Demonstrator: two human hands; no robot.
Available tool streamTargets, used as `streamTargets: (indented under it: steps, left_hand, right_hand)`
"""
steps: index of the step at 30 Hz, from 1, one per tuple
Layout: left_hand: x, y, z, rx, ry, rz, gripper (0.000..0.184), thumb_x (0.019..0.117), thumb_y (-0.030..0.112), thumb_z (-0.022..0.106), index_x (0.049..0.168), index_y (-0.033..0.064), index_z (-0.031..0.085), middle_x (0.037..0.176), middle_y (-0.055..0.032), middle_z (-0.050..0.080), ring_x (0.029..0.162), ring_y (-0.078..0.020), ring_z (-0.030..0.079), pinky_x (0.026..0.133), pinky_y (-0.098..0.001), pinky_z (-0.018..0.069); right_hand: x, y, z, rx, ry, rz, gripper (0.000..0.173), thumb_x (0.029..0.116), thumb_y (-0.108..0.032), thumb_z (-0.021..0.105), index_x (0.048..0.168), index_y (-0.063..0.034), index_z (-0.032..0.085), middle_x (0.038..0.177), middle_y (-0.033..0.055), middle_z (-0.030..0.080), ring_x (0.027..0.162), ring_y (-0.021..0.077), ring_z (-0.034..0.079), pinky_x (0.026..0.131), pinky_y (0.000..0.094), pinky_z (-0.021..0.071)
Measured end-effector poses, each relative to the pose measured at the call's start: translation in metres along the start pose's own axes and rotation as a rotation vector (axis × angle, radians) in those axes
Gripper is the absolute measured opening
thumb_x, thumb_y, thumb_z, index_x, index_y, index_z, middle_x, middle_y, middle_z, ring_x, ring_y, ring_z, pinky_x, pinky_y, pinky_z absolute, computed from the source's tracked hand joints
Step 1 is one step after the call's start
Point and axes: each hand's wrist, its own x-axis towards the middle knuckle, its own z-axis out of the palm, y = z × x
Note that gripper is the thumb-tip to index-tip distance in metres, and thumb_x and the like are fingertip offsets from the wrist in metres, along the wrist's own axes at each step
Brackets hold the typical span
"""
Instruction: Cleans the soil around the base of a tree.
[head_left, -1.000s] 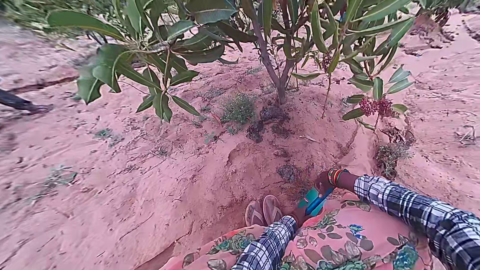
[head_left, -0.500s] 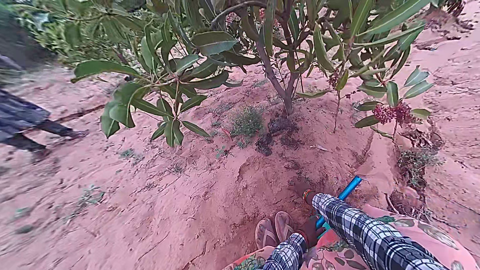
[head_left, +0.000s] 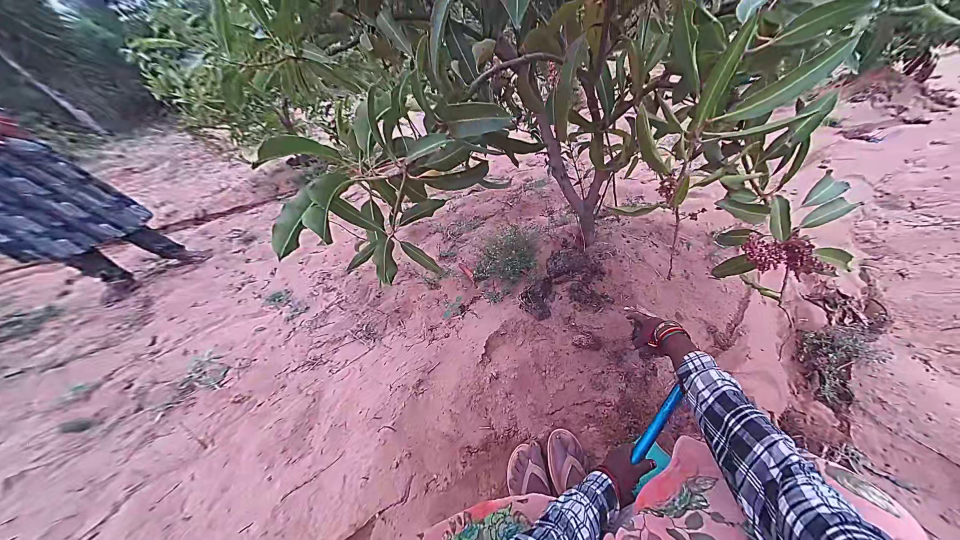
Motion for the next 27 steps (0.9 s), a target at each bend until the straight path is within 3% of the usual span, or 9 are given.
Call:
streamTargets:
  steps: [2,3,4,6,11,15,19,23,27]
  left_hand:
    - [0.001,-0.003,-0.004,-0.008,0.009,-0.004,0.058,0.1040,0.048,0.056,0.138,0.0012,0.057,0.125,-0.0261,0.066,0.116,-0.0386,0.065,0.102,-0.0585,0.0489]
    - [0.003,-0.006,-0.005,-0.003,0.010,-0.001,0.058,0.1043,0.048,0.056,0.138,0.0006,0.057,0.125,-0.0265,0.065,0.117,-0.0390,0.064,0.103,-0.0586,0.0485]
    - [0.006,-0.010,-0.005,-0.009,0.005,0.005,0.058,0.1046,0.046,0.056,0.139,0.0001,0.056,0.126,-0.0271,0.065,0.117,-0.0394,0.064,0.103,-0.0587,0.0482]
    - [0.013,-0.017,-0.006,-0.021,0.001,0.019,0.057,0.1049,0.045,0.056,0.139,-0.0005,0.056,0.126,-0.0281,0.065,0.117,-0.0400,0.064,0.104,-0.0584,0.0478]
    - [0.016,-0.023,-0.008,-0.034,-0.005,0.012,0.057,0.1051,0.044,0.056,0.142,0.0006,0.054,0.128,-0.0274,0.064,0.119,-0.0391,0.063,0.105,-0.0570,0.0476]
    - [0.012,-0.021,-0.007,-0.049,0.001,-0.016,0.061,0.1040,0.048,0.057,0.142,0.0008,0.054,0.130,-0.0263,0.064,0.121,-0.0379,0.063,0.106,-0.0569,0.0471]
    - [0.008,-0.017,-0.003,-0.092,0.008,-0.017,0.059,0.1043,0.049,0.056,0.141,0.0020,0.055,0.126,-0.0261,0.065,0.114,-0.0377,0.065,0.102,-0.0576,0.0490]
    - [0.003,-0.012,-0.005,-0.160,0.056,-0.056,0.061,0.1045,0.049,0.056,0.141,-0.0001,0.054,0.122,-0.0271,0.065,0.106,-0.0372,0.066,0.096,-0.0554,0.0515]
    - [0.001,0.006,-0.008,-0.308,0.244,-0.076,0.058,0.1047,0.047,0.057,0.131,-0.0052,0.058,0.110,-0.0267,0.066,0.093,-0.0358,0.066,0.087,-0.0537,0.0534]
  right_hand:
    - [-0.001,-0.015,-0.007,0.083,0.133,0.028,0.101,0.0807,-0.024,0.086,0.164,-0.0267,0.029,0.153,0.0331,0.042,0.132,0.0495,0.053,0.106,0.0638,0.0465]
    - [0.002,-0.022,-0.012,0.165,0.225,0.021,0.109,0.0806,-0.027,0.088,0.166,-0.0274,0.020,0.161,0.0362,0.025,0.134,0.0515,0.050,0.106,0.0605,0.0484]
    - [0.004,-0.029,-0.019,0.252,0.327,-0.007,0.116,0.0792,-0.029,0.090,0.167,-0.0261,0.015,0.166,0.0354,0.009,0.137,0.0526,0.047,0.106,0.0582,0.0487]
    - [-0.001,-0.045,-0.037,0.380,0.502,-0.056,0.119,0.0820,-0.034,0.089,0.168,-0.0195,0.007,0.169,0.0319,0.001,0.143,0.0506,0.042,0.110,0.0552,0.0466]
    - [-0.023,-0.058,-0.055,0.447,0.711,-0.120,0.094,0.0915,-0.014,0.078,0.166,-0.0163,0.020,0.164,0.0279,0.029,0.139,0.0456,0.049,0.111,0.0576,0.0457]
    - [-0.027,-0.057,-0.064,0.362,0.610,-0.127,0.079,0.0930,-0.015,0.076,0.161,-0.0161,0.035,0.159,0.0305,0.036,0.134,0.0497,0.052,0.105,0.0627,0.0479]
    - [-0.020,-0.030,-0.061,0.179,0.415,-0.077,0.060,0.0957,-0.020,0.071,0.152,-0.0123,0.051,0.152,0.0292,0.047,0.133,0.0488,0.052,0.108,0.0639,0.0446]
    - [-0.029,0.017,-0.033,0.001,0.194,0.145,0.070,0.0975,-0.025,0.069,0.160,-0.0174,0.037,0.153,0.0314,0.043,0.133,0.0498,0.053,0.107,0.0636,0.0441]
    - [-0.053,0.035,-0.007,0.312,0.203,0.328,0.076,0.1072,-0.044,0.052,0.163,-0.0025,0.021,0.149,0.0308,0.050,0.138,0.0420,0.052,0.114,0.0550,0.0409]
